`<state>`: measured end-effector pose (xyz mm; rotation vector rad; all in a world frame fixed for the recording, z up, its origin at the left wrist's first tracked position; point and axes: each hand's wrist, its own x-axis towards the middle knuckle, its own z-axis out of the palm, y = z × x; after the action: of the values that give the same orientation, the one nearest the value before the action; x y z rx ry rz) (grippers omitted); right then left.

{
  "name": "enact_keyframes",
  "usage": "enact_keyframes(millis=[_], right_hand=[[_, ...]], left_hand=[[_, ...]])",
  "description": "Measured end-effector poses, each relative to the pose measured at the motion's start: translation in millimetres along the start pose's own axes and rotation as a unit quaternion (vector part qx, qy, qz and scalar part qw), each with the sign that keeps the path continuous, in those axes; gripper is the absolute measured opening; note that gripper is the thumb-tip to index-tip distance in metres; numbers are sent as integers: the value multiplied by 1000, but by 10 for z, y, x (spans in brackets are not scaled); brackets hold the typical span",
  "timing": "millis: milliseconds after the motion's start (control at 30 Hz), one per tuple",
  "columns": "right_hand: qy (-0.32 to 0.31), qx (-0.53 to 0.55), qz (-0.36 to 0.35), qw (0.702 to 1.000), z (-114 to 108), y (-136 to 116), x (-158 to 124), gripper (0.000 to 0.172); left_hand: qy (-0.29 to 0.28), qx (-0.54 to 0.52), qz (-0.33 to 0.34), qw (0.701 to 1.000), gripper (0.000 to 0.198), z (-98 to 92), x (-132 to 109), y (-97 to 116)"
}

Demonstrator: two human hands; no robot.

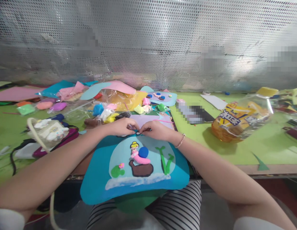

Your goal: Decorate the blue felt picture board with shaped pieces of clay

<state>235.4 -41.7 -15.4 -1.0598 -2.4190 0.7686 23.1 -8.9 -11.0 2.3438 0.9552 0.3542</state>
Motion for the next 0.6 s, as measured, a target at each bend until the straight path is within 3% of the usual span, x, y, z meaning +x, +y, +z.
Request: enact_keyframes(millis=[267, 600], right_hand=[[-2, -58, -36, 998, -10, -2, -9, 21], [9, -91, -72, 993, 7, 32, -8, 21]], left_hand=[[7, 32, 12, 999, 42, 16, -3, 37], [9, 85, 47, 995, 35, 42, 16, 37]])
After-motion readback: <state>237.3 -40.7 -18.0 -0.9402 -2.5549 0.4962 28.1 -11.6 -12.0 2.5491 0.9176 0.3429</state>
